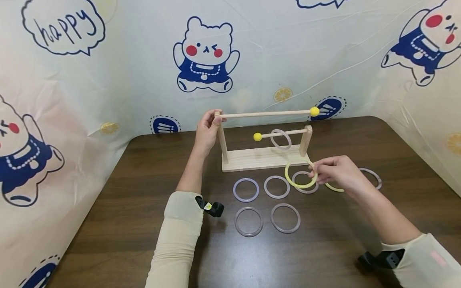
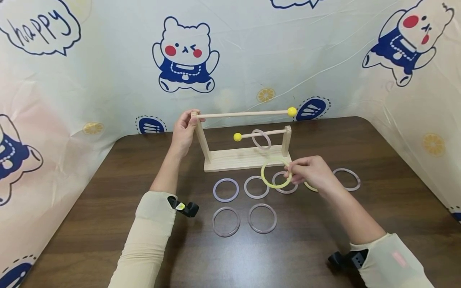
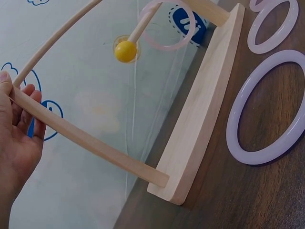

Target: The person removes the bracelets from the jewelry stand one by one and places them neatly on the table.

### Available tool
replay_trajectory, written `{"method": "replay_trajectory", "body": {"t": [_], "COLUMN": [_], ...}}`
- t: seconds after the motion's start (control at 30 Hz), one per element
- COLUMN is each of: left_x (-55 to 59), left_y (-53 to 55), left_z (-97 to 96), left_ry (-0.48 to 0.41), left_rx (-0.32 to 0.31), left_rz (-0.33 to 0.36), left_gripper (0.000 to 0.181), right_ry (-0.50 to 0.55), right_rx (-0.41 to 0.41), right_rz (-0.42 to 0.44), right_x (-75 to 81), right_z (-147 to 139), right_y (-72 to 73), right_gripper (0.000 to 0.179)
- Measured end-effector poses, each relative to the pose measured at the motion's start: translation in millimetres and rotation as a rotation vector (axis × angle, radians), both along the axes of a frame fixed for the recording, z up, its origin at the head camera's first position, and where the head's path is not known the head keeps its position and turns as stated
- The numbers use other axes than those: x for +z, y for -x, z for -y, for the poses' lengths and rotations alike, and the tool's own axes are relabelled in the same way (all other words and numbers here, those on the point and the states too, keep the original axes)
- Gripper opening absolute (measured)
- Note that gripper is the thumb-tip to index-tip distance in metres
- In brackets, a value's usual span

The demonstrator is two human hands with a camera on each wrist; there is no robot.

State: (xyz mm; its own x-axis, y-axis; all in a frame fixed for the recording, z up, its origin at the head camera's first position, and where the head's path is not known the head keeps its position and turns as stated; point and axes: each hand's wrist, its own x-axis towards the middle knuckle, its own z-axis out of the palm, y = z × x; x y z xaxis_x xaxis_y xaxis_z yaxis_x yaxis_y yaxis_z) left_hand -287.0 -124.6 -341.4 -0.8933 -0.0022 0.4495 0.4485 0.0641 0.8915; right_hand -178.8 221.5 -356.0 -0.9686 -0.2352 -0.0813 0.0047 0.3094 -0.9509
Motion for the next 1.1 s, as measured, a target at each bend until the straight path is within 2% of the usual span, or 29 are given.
{"method": "replay_trajectory", "body": {"t": [0.47, 0.8, 1.1], "left_x": [0.7, 0.1, -0.3], "left_y": [0.6, 0.3, 0.2], "left_z": [-1.5, -2.1, -1.9], "left_ry": [-0.015, -0.022, -0.01], "left_rx": [-0.006, -0.006, 0.008], "left_rz": [-0.024, -0.021, -0.004], "left_gripper": [0.039, 0.042, 0.039], "right_ry": [-0.069, -0.121, -0.123], "right_rx": [0.087, 0.146, 0.213], "right_rz": [0.045, 0.07, 0.091], "right_x": [-1.3, -7.2, -9.9], "right_z": [-18.2, -27.7, -34.1], "right_y": [-5.9, -9.4, -10.5], "right_gripper": [0.026, 0.022, 0.023]}}
